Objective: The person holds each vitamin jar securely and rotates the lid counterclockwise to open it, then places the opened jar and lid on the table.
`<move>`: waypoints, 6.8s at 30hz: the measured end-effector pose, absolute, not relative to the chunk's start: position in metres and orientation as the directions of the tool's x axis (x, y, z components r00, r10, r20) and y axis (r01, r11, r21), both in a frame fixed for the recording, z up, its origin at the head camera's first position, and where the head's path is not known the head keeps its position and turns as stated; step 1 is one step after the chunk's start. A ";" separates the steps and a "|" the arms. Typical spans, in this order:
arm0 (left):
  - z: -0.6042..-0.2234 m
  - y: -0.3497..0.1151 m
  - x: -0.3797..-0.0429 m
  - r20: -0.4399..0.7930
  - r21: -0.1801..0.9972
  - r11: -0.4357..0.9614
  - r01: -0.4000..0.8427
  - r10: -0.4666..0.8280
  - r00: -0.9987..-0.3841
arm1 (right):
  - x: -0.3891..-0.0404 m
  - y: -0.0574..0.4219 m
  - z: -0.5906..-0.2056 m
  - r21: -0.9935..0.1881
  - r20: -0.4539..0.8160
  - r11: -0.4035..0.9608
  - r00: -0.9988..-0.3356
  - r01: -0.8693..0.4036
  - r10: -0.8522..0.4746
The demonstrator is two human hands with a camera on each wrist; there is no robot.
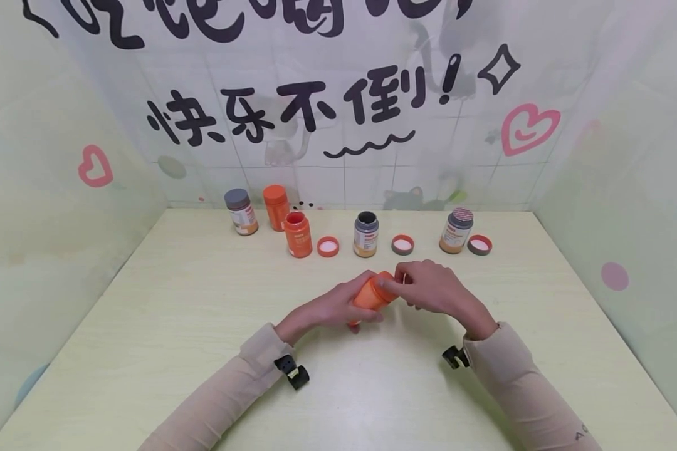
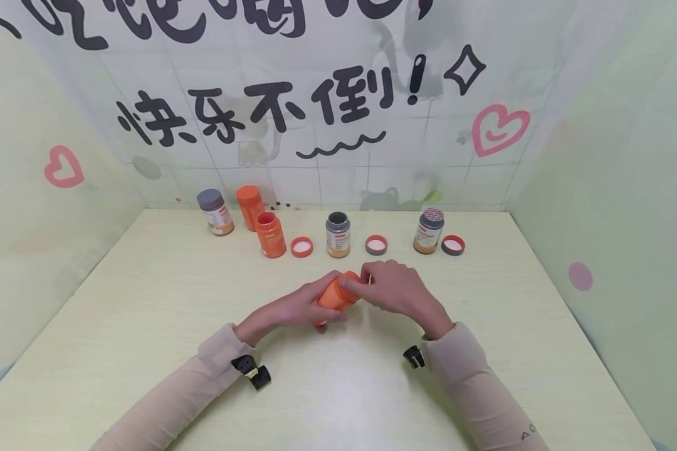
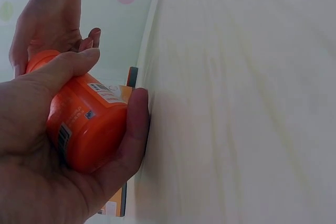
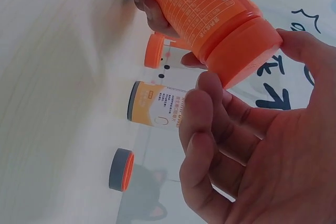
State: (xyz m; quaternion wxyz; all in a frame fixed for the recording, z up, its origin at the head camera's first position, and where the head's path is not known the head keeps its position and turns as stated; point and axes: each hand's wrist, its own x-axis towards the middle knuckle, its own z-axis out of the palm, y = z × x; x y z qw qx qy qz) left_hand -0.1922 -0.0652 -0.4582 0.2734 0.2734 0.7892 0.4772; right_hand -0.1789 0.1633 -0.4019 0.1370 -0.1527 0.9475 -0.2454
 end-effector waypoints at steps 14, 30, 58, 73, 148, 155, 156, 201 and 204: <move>-0.458 -0.064 -0.192 -0.164 0.902 0.392 0.178 0.696 -0.699 | -0.181 0.166 -0.405 -0.500 -0.189 0.840 -0.920 -0.211 -0.344; -0.461 -0.065 -0.192 -0.168 0.899 0.400 0.177 0.690 -0.704 | -0.182 0.164 -0.402 -0.537 -0.184 0.810 -0.905 -0.235 -0.385; -0.459 -0.065 -0.191 -0.169 0.898 0.403 0.175 0.684 -0.710 | -0.181 0.167 -0.402 -0.550 -0.215 0.802 -0.887 -0.235 -0.408; -0.459 -0.064 -0.191 -0.159 0.898 0.399 0.187 0.690 -0.706 | -0.179 0.165 -0.403 -0.508 -0.231 0.843 -0.916 -0.176 -0.329; -0.458 -0.064 -0.190 -0.163 0.896 0.402 0.188 0.692 -0.703 | -0.181 0.167 -0.401 -0.580 -0.244 0.789 -0.881 -0.202 -0.405; -0.459 -0.064 -0.192 -0.159 0.899 0.395 0.187 0.694 -0.702 | -0.183 0.168 -0.399 -0.607 -0.257 0.775 -0.879 -0.176 -0.401; -0.459 -0.064 -0.192 -0.159 0.900 0.394 0.186 0.694 -0.703 | -0.183 0.168 -0.399 -0.603 -0.258 0.780 -0.883 -0.170 -0.392; -0.459 -0.065 -0.191 -0.164 0.900 0.396 0.181 0.693 -0.703 | -0.180 0.167 -0.403 -0.622 -0.209 0.751 -0.877 -0.222 -0.433; -0.459 -0.064 -0.190 -0.164 0.900 0.397 0.181 0.693 -0.702 | -0.180 0.168 -0.403 -0.638 -0.208 0.737 -0.872 -0.224 -0.444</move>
